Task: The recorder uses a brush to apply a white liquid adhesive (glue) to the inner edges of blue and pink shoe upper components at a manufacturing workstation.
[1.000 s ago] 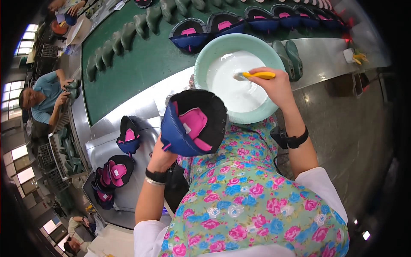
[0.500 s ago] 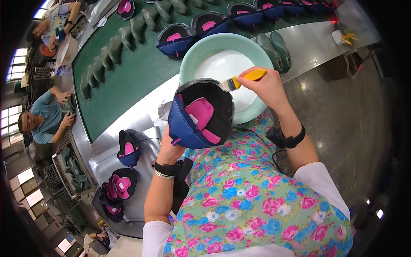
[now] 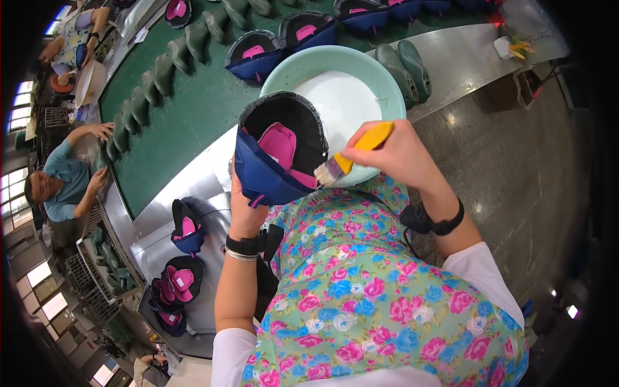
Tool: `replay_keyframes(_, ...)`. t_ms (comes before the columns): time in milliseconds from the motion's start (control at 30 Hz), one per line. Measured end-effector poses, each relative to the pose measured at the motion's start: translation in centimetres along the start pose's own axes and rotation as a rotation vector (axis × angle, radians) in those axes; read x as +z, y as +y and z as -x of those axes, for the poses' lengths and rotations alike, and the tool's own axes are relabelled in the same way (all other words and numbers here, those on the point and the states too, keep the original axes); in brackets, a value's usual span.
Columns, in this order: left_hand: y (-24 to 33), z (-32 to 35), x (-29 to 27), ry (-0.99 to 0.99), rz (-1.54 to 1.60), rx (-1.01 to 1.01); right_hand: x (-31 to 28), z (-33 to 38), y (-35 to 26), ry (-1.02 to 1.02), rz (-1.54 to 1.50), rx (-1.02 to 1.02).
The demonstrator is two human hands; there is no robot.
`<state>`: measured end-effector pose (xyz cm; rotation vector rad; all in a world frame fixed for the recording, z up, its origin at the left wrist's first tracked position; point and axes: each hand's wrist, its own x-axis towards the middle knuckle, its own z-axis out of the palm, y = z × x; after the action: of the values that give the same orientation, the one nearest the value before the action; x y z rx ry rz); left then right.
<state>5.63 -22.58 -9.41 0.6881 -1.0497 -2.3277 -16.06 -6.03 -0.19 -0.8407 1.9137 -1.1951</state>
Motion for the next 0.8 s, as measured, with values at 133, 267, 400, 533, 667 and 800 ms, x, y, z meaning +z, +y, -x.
replay_keyframes(133, 0.2, 0.8, -0.9, -0.02, 0.104, -0.086, -1.8, -3.4, 1.0, -0.013, 0.086, -0.094)
replay_keyframes(267, 0.3, 1.8, -1.5, 0.023, 0.127, -0.179, -3.1, -6.3, 0.5, -0.092, 0.257, -0.16)
replay_keyframes(400, -0.1, 2.4, -1.5, 0.111, 0.156, -0.288, -2.2, -8.2, -0.9, -0.231, 0.367, -0.277)
replay_keyframes(533, -0.2, 2.9, -2.4, 0.089, 0.147, -0.228, -0.9, -8.7, -3.0, -0.312, 0.367, -0.362)
replay_keyframes(667, 0.4, 3.1, -3.6, -0.174, -0.928, 0.317, 1.0, -7.2, -5.6, -0.321, 0.073, -0.479)
replay_keyframes(800, 0.2, 2.4, -2.5, -0.227, 0.26, -0.237, 4.2, -5.4, -7.0, -0.493, -0.121, -0.634)
